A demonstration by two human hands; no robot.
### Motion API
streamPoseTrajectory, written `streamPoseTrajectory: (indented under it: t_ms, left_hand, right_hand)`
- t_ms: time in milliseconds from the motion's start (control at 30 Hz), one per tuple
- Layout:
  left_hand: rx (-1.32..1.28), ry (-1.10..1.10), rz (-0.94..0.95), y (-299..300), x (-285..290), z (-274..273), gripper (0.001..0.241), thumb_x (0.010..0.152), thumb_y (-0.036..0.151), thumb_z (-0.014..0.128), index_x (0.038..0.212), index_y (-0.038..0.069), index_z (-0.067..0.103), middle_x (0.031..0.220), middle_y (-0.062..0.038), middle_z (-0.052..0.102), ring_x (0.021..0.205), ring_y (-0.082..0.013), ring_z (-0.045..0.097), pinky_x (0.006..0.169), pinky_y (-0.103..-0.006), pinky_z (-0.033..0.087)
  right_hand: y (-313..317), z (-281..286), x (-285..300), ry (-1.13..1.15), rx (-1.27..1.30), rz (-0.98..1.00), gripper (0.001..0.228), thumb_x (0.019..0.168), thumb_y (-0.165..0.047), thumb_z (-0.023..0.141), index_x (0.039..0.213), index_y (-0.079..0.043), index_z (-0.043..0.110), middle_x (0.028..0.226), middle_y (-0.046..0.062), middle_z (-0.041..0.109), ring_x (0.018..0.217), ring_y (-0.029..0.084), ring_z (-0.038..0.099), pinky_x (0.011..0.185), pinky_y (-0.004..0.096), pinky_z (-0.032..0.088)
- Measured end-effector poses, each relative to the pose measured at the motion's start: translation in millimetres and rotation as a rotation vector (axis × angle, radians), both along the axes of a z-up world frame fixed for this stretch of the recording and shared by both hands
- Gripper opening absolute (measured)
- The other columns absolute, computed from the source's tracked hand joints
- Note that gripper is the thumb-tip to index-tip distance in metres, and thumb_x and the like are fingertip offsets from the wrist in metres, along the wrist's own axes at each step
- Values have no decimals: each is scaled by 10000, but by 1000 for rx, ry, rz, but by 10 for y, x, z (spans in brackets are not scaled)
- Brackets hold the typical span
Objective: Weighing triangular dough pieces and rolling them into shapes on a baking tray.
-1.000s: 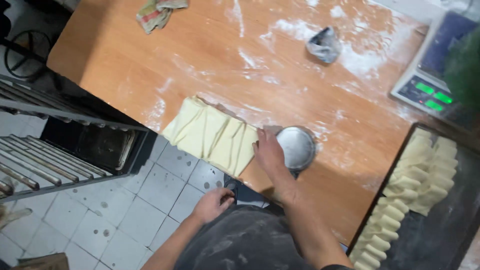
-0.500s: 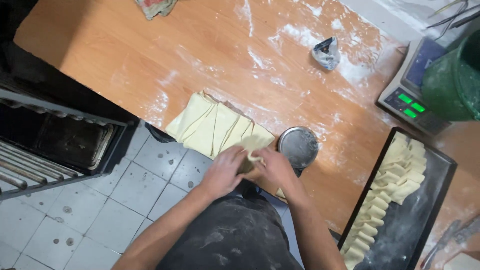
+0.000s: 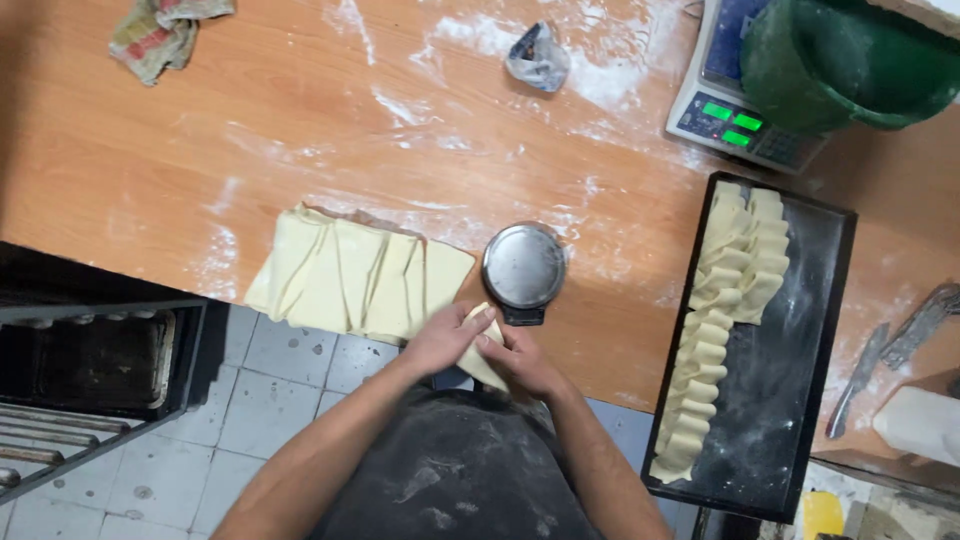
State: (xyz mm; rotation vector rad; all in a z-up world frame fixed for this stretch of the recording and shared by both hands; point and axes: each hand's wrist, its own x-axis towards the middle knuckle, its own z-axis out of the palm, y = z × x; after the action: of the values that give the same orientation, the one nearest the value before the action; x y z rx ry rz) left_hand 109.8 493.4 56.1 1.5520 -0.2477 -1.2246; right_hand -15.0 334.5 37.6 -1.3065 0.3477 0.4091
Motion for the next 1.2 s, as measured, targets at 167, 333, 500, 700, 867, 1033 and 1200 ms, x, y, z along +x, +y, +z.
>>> streamPoseTrajectory:
  t_ms: [167, 333, 500, 700, 867, 1033, 1200]
  left_hand:
    - [220, -341, 82, -410, 201, -35, 485, 987, 456, 594, 1204, 33, 691, 966, -165, 764, 925, -243, 740, 832, -383, 568]
    - [247, -502, 294, -703, 548, -391, 469, 988, 453, 591, 1209, 49, 682, 1000, -196, 769, 953, -307, 760, 848, -393, 565]
    - [394, -625, 340, -1117, 526, -350, 452, 968, 418, 627, 1266, 83, 684, 1080, -206, 736, 1022, -391, 707, 875, -443, 544]
    - [432, -797, 176, -1140, 392, -290, 491, 908, 330, 652, 1284, 19, 602, 1217, -226, 669, 1068, -431, 653, 894, -502, 517]
    - [604, -817, 80, -884, 64, -78, 424, 908, 279, 629, 1247, 28, 590, 1172, -212, 636, 1006, -432, 649, 825, -541, 518]
    - [425, -836, -307, -608, -553, -326, 260, 926, 240, 613, 1119, 70, 650, 1083, -157, 653, 1018, -381, 657, 836, -509, 536]
    - [207, -1063, -494, -446, -889, -991, 273, 801, 167, 682, 1050, 58, 666, 1038, -134, 656, 1053, -359, 635, 894, -471, 527]
  right_hand:
    - [-473, 849, 25, 305, -228, 25, 339, 926, -382, 610, 1104, -116, 720, 729, -20, 681, 544, 82, 594, 464, 310, 497]
    - [-1478, 579, -427, 216, -597, 117, 380, 947, -414, 662, 971, -59, 793, 607, 28, 634, 520, 109, 580, 481, 305, 461]
    - [-1891, 359, -441, 465, -877, 20, 468, 972, -431, 662, 872, 11, 779, 616, 47, 665, 537, 142, 610, 546, 336, 487]
    - [-1591, 27, 151, 51, -230, 28, 362, 992, -369, 655, 980, -18, 744, 775, 69, 714, 678, 143, 632, 636, 329, 522]
    - [-1602, 280, 509, 89, -913, 433, 482, 935, -526, 605, 1020, -85, 780, 904, 129, 776, 841, 280, 733, 764, 409, 566]
    - [-1661, 6, 95, 313, -1021, 872, 563, 948, -599, 537, 1041, -109, 798, 1034, 145, 758, 967, 351, 718, 859, 478, 560]
    - [-1491, -29, -296, 360, -943, 731, 430, 915, -466, 665, 1104, -86, 738, 1050, 147, 762, 990, 328, 719, 873, 447, 563]
